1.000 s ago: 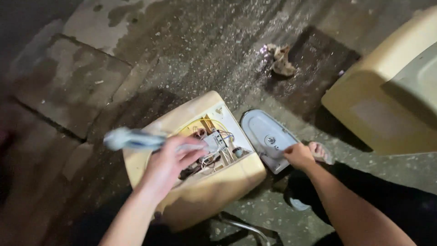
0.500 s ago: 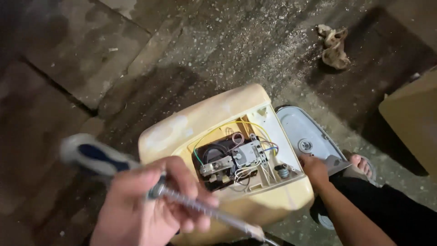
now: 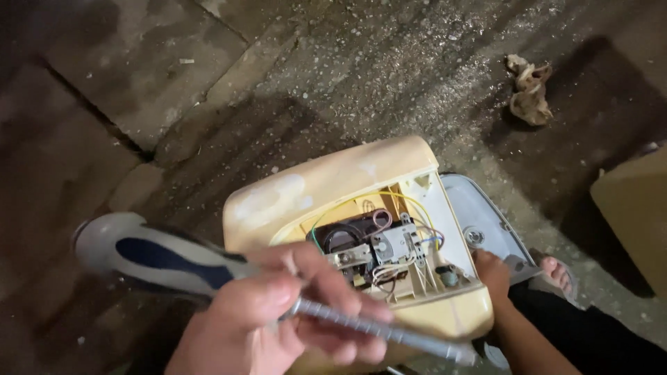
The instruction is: Inspecting the heating element and internal wiring of a water heater using a screwdriver.
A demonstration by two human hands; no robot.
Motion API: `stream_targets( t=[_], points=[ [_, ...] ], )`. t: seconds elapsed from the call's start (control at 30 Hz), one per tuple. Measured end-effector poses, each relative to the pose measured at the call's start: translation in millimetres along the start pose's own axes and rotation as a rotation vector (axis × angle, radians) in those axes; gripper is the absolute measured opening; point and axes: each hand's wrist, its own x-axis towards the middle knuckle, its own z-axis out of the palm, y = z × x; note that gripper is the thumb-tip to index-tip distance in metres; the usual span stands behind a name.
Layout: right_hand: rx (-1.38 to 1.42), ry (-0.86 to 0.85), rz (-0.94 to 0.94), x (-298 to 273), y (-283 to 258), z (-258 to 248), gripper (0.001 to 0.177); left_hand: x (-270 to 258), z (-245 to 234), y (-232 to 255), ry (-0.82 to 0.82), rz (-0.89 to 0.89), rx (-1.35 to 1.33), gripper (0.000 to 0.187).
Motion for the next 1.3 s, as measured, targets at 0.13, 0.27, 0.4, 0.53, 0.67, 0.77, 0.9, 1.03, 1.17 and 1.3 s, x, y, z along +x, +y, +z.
stream_targets(
  t=[0.13, 0.27, 0.4, 0.53, 0.67, 0.77, 0.9, 1.03, 1.17, 1.3],
  points=[
    [-0.101, 0.112, 0.007, 6.0, -5.2, -54.8, 0.021, 12.3, 7.4, -2.7, -0.017, 0.152, 0.187, 0.028],
    [0.060, 0.130, -0.010, 2.4, -25.3, -145.4, 0.028, 19.8, 12.2, -5.2, -0.021, 0.223, 0.219, 0.027],
    [-0.044, 0.261, -0.289, 8.7, -35.9, -219.3, 0.042, 30.4, 26.1, -1.3, 0.152, 0.122, 0.193, 0.031],
    [-0.168, 0.254, -0.520, -20.8, -82.4, -274.0, 0.029, 44.2, 32.5, 0.9, 0.256, 0.111, 0.392, 0.031],
    [-0.049, -0.002, -0.655, -70.9, -129.3, -295.0, 0.027, 54.9, 40.1, 4.2, 0.223, 0.165, 0.524, 0.034],
    [-0.110, -0.046, -0.671, -105.5, -157.5, -297.6, 0.015, 58.1, 36.5, 1.9, 0.237, 0.144, 0.533, 0.034],
    [-0.113, -0.076, -0.753, -109.6, -172.4, -294.4, 0.019, 53.1, 37.9, 1.9, 0.242, 0.055, 0.585, 0.039],
    [-0.122, -0.178, -0.773, -105.2, -192.1, -285.4, 0.018, 45.4, 40.9, 2.4, 0.263, 0.054, 0.588, 0.038],
    [-0.265, -0.374, -0.677, -102.9, -216.7, -289.7, 0.022, 54.3, 35.6, -1.7, 0.268, 0.064, 0.536, 0.041],
    [-0.383, -0.461, -0.567, -105.1, -238.6, -298.4, 0.029, 62.2, 30.5, -2.9, 0.272, 0.099, 0.509, 0.038]
  ],
)
